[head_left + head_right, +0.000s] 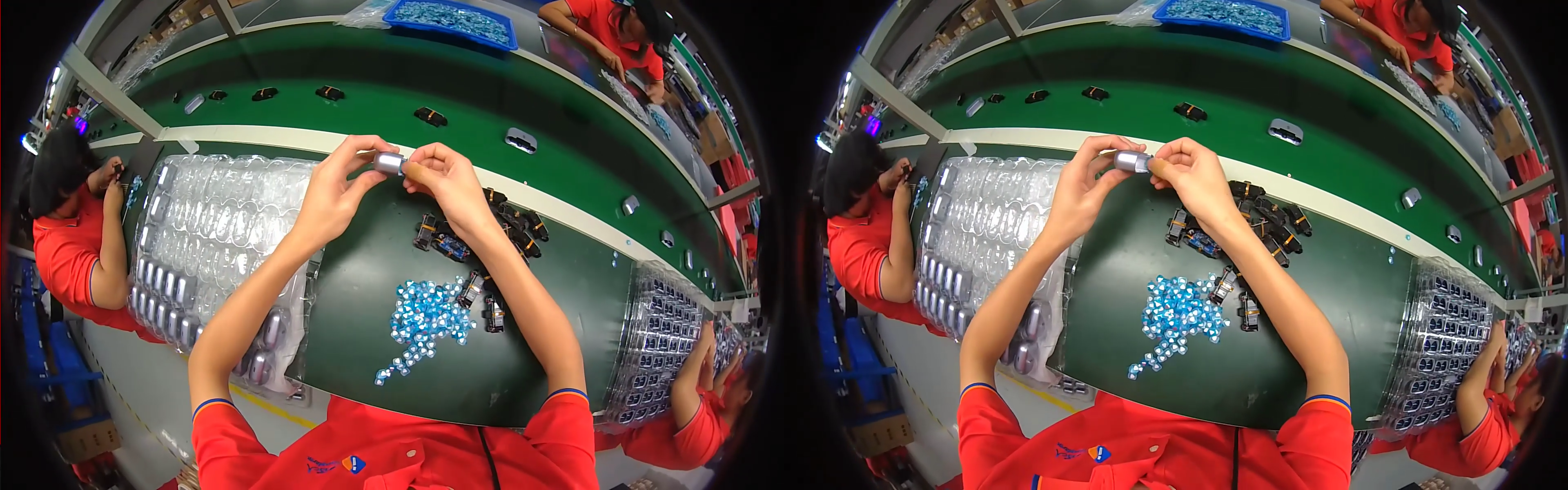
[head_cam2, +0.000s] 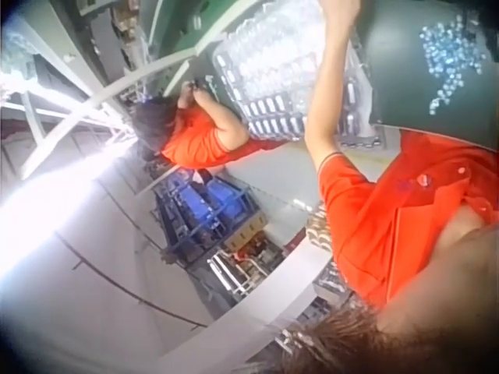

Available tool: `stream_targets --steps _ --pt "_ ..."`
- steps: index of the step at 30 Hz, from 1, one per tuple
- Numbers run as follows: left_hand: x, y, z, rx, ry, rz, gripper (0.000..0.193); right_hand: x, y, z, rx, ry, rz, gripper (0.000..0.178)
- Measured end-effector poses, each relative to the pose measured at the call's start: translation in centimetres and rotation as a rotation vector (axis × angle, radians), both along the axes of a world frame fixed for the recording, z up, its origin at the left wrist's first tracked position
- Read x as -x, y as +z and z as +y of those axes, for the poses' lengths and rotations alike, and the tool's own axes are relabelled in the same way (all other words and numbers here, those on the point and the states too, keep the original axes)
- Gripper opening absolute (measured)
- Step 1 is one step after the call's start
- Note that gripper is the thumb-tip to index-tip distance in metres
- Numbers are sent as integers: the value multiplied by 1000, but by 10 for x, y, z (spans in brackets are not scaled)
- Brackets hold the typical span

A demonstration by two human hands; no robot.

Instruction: The person assembles small electronic components into plastic casings by hand at a factory workstation.

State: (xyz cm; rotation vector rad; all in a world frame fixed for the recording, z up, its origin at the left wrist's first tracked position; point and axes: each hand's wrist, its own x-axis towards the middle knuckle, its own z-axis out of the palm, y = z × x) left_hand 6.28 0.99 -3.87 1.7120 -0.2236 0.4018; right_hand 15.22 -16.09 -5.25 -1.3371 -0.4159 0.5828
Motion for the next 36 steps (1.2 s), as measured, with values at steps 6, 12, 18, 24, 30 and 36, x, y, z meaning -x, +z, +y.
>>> stream_targets --steps 6,12,18,24,30,36 --pt "7 9 -7 -342 63 -164 30 12 3 7 71 -39 -135 11" --pt "8 11 -11 -564 69 -343 32 14 3 5 168 -137 -446 18" --pt "10 13 1 -246 151 -40 31 -42 15 -9 291 46 -313 21" --pt "1 7 9 -136 149 10 30 -127 -18 -6 768 -276 -1118 20" --pt "0 -1 21 99 71 144 33 -99 7 -18 548 -161 -786 22" --pt "-2 1 18 174 33 182 35 -90 -13 -91 1023 -368 -1039 27"
